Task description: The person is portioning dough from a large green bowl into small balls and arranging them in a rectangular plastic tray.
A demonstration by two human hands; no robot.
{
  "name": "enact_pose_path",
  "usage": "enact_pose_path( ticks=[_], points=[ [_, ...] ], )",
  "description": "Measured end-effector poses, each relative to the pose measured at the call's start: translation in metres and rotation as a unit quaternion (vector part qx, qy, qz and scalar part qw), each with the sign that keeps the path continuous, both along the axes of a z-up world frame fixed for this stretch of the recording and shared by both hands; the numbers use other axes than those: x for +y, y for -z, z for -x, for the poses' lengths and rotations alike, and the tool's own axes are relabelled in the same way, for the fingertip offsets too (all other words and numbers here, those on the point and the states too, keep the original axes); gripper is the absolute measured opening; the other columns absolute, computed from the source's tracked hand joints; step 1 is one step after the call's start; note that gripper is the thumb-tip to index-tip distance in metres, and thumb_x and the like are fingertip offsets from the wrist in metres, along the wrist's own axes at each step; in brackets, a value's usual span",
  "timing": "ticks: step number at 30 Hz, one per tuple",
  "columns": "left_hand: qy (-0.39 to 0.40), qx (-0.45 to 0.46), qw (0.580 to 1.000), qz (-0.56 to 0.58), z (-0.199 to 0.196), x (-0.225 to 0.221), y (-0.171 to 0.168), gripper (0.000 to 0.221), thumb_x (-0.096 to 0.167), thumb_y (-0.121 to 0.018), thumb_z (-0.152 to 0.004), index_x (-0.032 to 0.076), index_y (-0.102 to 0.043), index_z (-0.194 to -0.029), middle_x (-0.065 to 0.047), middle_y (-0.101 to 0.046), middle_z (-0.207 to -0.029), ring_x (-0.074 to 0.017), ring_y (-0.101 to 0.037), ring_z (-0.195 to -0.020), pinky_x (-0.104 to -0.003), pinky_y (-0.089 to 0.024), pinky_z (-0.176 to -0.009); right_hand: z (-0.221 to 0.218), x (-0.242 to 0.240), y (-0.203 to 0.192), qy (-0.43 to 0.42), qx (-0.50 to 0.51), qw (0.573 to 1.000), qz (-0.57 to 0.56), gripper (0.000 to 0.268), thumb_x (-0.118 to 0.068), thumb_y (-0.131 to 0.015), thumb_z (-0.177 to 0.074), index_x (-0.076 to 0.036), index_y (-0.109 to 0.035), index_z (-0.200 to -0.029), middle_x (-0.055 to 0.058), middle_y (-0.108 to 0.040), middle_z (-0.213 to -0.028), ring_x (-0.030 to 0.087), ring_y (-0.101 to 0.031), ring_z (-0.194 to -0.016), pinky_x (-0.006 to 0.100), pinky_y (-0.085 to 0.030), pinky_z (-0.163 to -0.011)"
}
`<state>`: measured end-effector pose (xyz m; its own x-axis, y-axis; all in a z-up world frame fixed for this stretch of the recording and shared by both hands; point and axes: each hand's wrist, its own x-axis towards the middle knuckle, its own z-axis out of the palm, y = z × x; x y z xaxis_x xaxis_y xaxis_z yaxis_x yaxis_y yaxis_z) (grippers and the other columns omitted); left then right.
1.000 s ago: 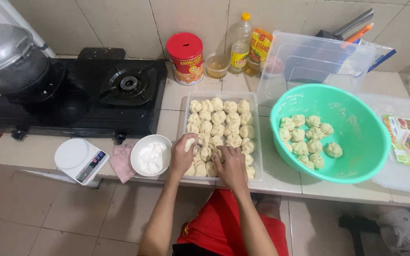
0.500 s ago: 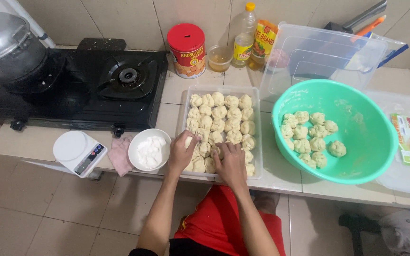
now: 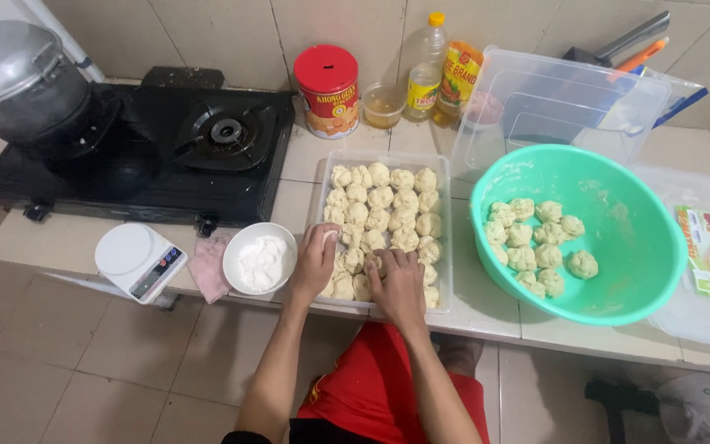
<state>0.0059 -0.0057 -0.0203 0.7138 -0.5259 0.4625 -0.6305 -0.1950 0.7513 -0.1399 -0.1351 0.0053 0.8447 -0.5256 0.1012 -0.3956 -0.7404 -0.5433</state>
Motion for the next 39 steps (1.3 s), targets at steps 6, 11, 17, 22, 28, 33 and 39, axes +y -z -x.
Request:
enact_pose_path(
  ticks=[6,11,17,22,28,33,39],
  points=[
    [-0.003,-0.005,1.0,0.009,-0.005,-0.001,0.008,0.019,0.015,-0.051,-0.106,0.006,-0.067,-0.111,-0.011,-0.068,-0.102,-0.0337,-0.067,-0.102,-0.043,-0.053,-0.092,0.0,0.001,-0.008,-0.002,0.01,1.0,-0.019,0.032,-0.035,-0.057,-0.103,-0.016,-0.072,-0.123,0.005,-0.068,-0.111,0.023,-0.057,-0.107,0.04,-0.047,-0.092],
    [-0.007,0.014,1.0,0.007,-0.002,-0.003,0.007,0.024,0.024,-0.076,-0.092,0.009,-0.066,-0.107,-0.008,-0.069,-0.101,-0.0319,-0.068,-0.105,-0.044,-0.053,-0.094,-0.003,-0.001,-0.006,0.001,0.004,1.0,-0.011,0.03,-0.034,-0.058,-0.102,-0.016,-0.072,-0.121,0.006,-0.068,-0.111,0.024,-0.057,-0.108,0.041,-0.047,-0.093],
    [-0.007,0.042,0.999,-0.012,-0.001,0.0,0.006,0.013,0.015,-0.066,-0.099,0.007,-0.066,-0.11,-0.01,-0.072,-0.101,-0.0308,-0.072,-0.096,-0.042,-0.057,-0.084,0.002,0.004,-0.005,0.004,-0.001,1.0,-0.019,0.031,-0.034,-0.057,-0.103,-0.014,-0.072,-0.121,0.007,-0.068,-0.112,0.026,-0.058,-0.108,0.043,-0.047,-0.093],
    [-0.007,0.118,0.993,-0.009,0.006,-0.002,-0.018,0.023,0.012,-0.064,-0.1,0.008,-0.066,-0.123,-0.014,-0.073,-0.106,-0.0262,-0.073,-0.081,-0.036,-0.063,-0.068,0.001,0.0,0.002,-0.004,-0.008,1.0,-0.002,0.03,-0.035,-0.059,-0.1,-0.016,-0.072,-0.12,0.006,-0.069,-0.111,0.026,-0.057,-0.108,0.045,-0.047,-0.094],
    [-0.021,0.192,0.981,-0.029,0.005,0.0,-0.013,0.062,0.022,-0.088,-0.077,0.015,-0.064,-0.134,-0.011,-0.076,-0.111,-0.0258,-0.074,-0.092,-0.034,-0.066,-0.074,0.003,-0.001,0.003,0.002,-0.013,1.0,-0.002,0.03,-0.035,-0.059,-0.1,-0.017,-0.072,-0.12,0.005,-0.069,-0.111,0.024,-0.058,-0.108,0.046,-0.046,-0.098],
    [-0.037,0.153,0.987,-0.021,-0.004,-0.003,0.006,0.01,0.027,-0.07,-0.096,0.02,-0.076,-0.096,-0.003,-0.077,-0.07,-0.0152,-0.072,-0.053,-0.028,-0.061,-0.055,0.003,-0.002,0.006,-0.008,-0.056,0.998,0.008,0.04,-0.034,-0.063,-0.098,-0.015,-0.066,-0.132,0.006,-0.068,-0.114,0.024,-0.057,-0.107,0.043,-0.045,-0.094],
    [0.015,0.26,0.952,0.162,0.047,-0.024,-0.037,0.033,0.037,-0.061,-0.1,0.009,-0.075,-0.112,-0.015,-0.077,-0.112,-0.0243,-0.066,-0.115,-0.043,-0.048,-0.104,0.013,0.005,-0.041,-0.065,-0.109,0.986,-0.112,0.091,-0.039,-0.084,-0.081,-0.005,-0.041,-0.153,0.018,-0.065,-0.132,0.033,-0.059,-0.114,0.05,-0.044,-0.1]
  ],
)
